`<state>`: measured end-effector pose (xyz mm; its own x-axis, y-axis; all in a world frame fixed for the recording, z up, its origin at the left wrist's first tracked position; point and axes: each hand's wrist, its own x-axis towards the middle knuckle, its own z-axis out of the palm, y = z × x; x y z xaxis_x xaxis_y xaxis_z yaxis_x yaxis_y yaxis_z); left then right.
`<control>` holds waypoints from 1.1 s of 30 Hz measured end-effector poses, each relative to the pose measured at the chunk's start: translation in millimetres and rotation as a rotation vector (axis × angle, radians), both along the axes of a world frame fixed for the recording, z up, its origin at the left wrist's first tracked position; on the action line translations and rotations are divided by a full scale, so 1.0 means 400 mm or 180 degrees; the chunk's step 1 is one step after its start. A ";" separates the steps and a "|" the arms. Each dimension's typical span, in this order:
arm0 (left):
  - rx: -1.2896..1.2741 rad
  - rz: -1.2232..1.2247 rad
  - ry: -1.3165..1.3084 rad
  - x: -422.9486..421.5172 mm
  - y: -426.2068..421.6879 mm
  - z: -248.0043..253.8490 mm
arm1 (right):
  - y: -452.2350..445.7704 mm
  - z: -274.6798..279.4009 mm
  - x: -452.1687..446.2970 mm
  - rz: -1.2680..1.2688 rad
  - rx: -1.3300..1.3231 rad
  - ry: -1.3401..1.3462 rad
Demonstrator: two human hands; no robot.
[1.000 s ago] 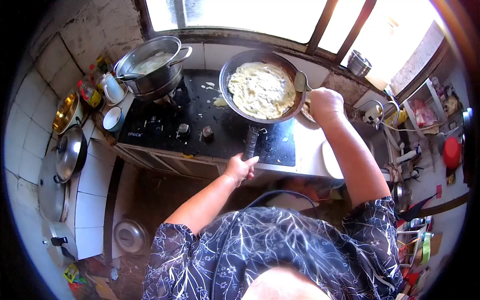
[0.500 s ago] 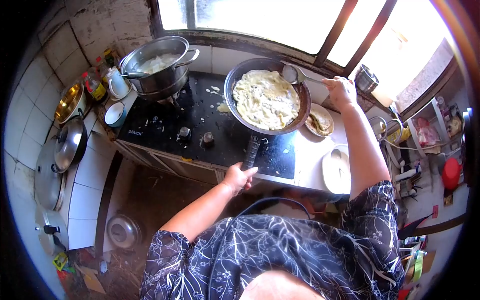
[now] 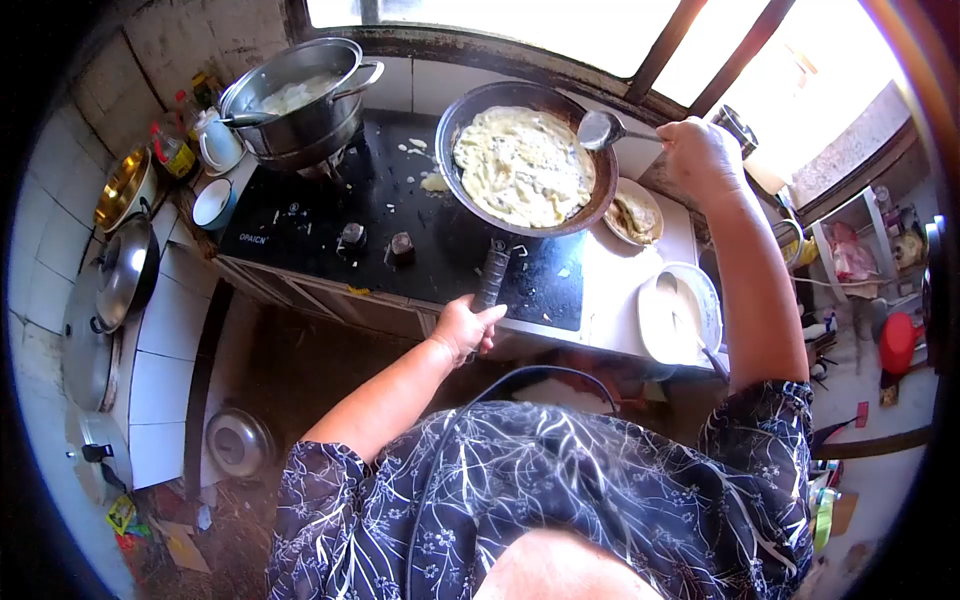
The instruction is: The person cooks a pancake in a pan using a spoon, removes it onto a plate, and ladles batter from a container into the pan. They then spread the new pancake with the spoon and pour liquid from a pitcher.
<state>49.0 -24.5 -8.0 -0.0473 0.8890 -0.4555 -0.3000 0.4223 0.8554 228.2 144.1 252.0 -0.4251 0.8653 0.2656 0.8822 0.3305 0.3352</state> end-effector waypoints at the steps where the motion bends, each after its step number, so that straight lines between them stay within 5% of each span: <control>1: -0.0017 0.0019 0.0015 0.000 0.000 0.001 | -0.022 0.014 -0.012 -0.0003 -0.0007 -0.0021; 13: -0.0024 -0.0021 -0.0029 -0.001 0.001 0.004 | -0.160 0.037 -0.166 -0.0270 -0.0971 -0.1017; 25: -0.0108 -0.0078 -0.0098 0.001 0.003 0.043 | -0.106 -0.003 -0.029 -0.0043 -0.1700 0.0329; 33: -0.0203 -0.0092 -0.0161 0.000 0.005 0.060 | -0.203 -0.102 0.006 -0.0339 -0.1248 0.0994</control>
<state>48.9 -22.4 15.8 0.0024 0.8588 -0.5124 -0.3292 0.4845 0.8105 230.4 62.9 211.1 -0.2814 0.9595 0.0127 0.9562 0.2814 -0.0808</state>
